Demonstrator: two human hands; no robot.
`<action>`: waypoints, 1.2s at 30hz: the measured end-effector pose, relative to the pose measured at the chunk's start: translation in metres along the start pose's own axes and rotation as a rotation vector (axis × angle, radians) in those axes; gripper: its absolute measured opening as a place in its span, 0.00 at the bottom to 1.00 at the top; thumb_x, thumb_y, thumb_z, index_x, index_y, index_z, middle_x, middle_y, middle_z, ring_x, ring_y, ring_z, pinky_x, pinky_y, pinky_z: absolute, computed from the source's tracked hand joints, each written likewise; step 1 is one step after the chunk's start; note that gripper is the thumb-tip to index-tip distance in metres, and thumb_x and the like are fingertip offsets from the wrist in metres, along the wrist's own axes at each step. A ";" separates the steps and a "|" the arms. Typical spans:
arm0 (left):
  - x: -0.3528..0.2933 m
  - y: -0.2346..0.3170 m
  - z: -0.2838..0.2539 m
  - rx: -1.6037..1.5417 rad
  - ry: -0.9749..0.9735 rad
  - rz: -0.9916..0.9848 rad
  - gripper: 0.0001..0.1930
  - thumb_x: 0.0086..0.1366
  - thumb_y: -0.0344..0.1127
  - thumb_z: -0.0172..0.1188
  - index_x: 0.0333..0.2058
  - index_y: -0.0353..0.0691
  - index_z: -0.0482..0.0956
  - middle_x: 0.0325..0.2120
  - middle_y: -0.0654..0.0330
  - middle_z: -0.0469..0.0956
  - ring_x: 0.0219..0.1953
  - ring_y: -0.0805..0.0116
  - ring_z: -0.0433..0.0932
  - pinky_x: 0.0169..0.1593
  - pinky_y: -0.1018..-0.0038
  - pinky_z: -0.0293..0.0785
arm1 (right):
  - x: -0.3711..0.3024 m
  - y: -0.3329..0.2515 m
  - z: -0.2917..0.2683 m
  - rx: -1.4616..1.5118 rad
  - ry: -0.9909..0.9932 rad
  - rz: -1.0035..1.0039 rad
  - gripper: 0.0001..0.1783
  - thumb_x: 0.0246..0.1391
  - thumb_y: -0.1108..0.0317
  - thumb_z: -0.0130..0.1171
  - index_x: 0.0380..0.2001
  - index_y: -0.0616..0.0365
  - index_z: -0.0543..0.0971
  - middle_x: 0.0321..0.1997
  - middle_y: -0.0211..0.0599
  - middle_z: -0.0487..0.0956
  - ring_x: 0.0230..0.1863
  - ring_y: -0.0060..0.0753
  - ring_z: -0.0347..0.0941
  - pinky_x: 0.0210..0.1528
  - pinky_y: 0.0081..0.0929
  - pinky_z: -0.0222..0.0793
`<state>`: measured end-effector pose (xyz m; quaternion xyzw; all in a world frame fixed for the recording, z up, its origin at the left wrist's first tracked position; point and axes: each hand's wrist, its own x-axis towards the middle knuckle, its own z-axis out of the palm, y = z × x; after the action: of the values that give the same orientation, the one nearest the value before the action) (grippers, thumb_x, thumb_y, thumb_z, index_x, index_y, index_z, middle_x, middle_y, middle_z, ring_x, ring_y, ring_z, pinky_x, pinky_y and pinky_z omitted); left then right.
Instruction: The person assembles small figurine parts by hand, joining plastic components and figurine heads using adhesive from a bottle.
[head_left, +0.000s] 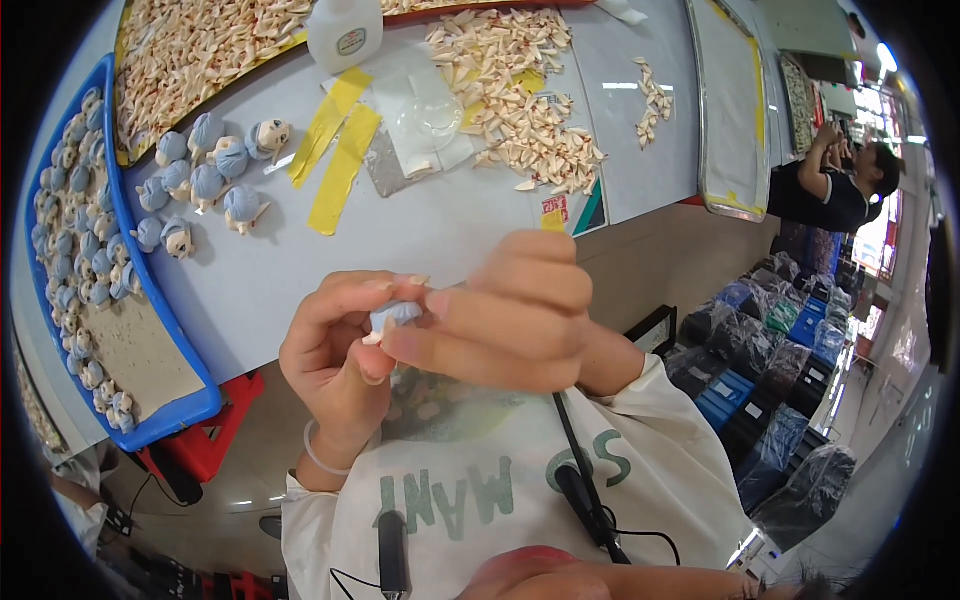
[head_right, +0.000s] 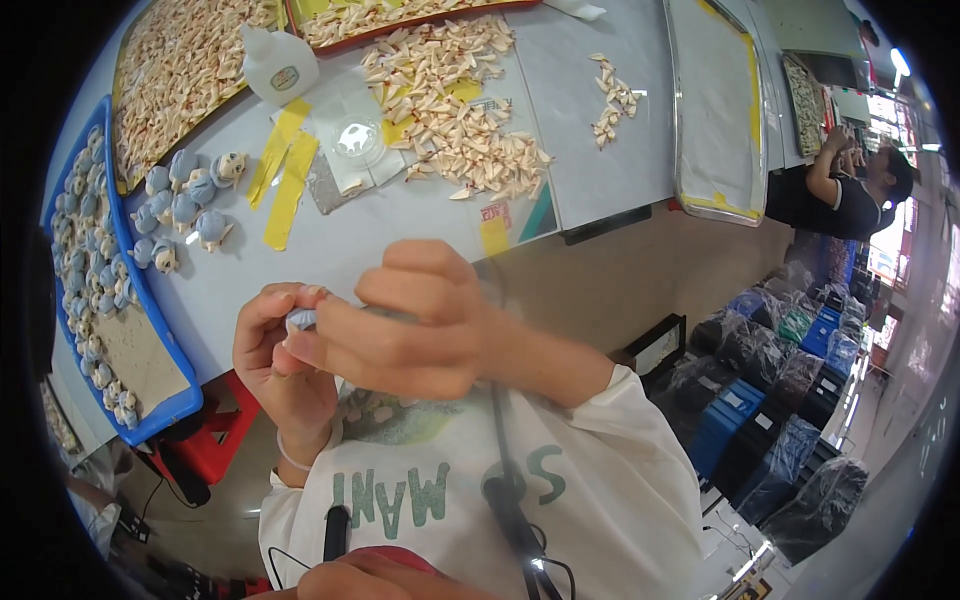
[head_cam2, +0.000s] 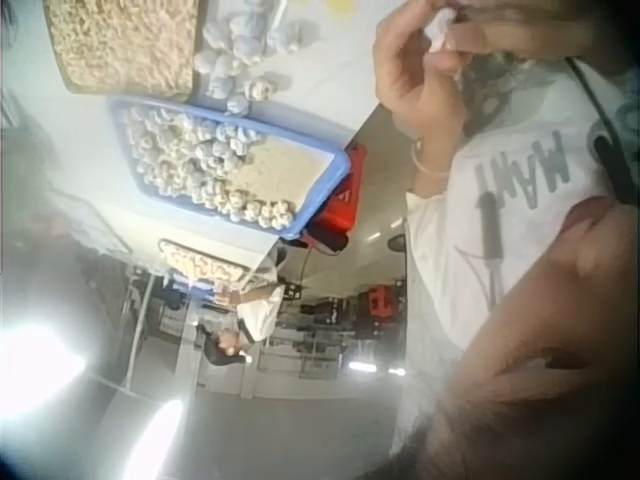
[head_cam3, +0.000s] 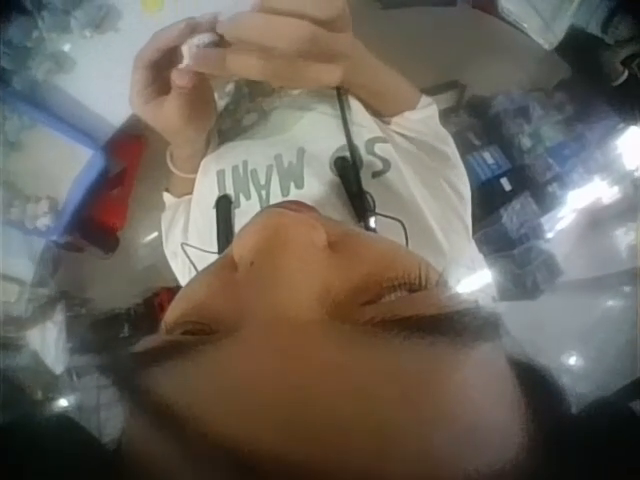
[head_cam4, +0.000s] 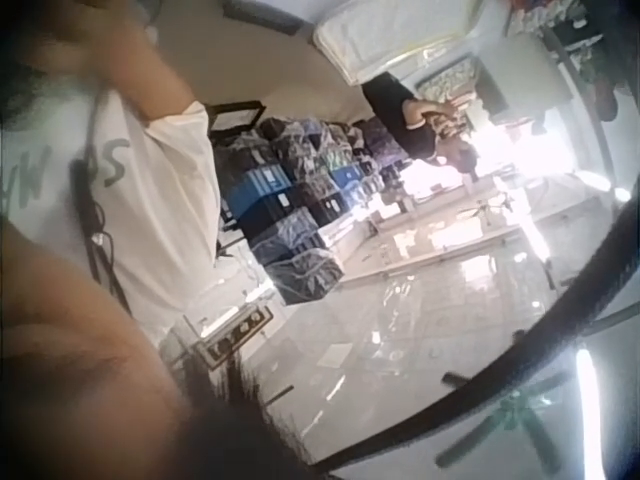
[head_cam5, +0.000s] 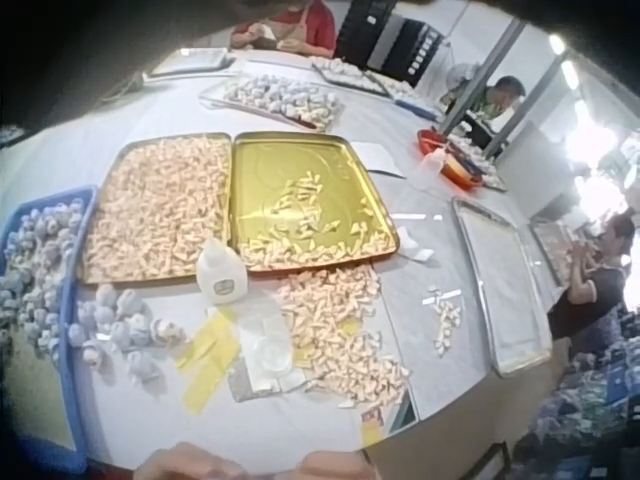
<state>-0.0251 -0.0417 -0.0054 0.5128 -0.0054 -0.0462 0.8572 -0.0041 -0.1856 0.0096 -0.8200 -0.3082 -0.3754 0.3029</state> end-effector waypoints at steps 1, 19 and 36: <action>0.001 0.001 -0.001 -0.071 -0.023 0.035 0.20 0.55 0.42 0.59 0.39 0.31 0.70 0.34 0.50 0.73 0.37 0.61 0.75 0.41 0.70 0.71 | -0.006 0.002 0.001 -0.019 0.060 -0.045 0.13 0.31 0.68 0.67 0.27 0.44 0.81 0.34 0.23 0.71 0.27 0.22 0.63 0.25 0.18 0.55; 0.042 0.043 -0.043 1.300 0.177 0.303 0.13 0.51 0.25 0.57 0.39 0.37 0.74 0.41 0.56 0.72 0.44 0.62 0.70 0.46 0.73 0.65 | -0.001 0.157 -0.095 -0.495 -0.470 0.657 0.04 0.41 0.73 0.56 0.24 0.60 0.75 0.26 0.36 0.72 0.32 0.38 0.67 0.38 0.30 0.61; 0.038 0.117 -0.149 1.516 0.408 -0.031 0.13 0.54 0.26 0.55 0.40 0.38 0.72 0.34 0.58 0.70 0.32 0.67 0.71 0.38 0.76 0.69 | 0.000 0.135 -0.108 -0.076 -0.204 0.814 0.11 0.54 0.76 0.47 0.40 0.66 0.73 0.34 0.30 0.74 0.32 0.18 0.67 0.36 0.13 0.62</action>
<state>0.0303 0.1412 0.0252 0.9563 0.1294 0.0533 0.2568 0.0488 -0.3489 0.0312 -0.9183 0.0265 -0.1532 0.3640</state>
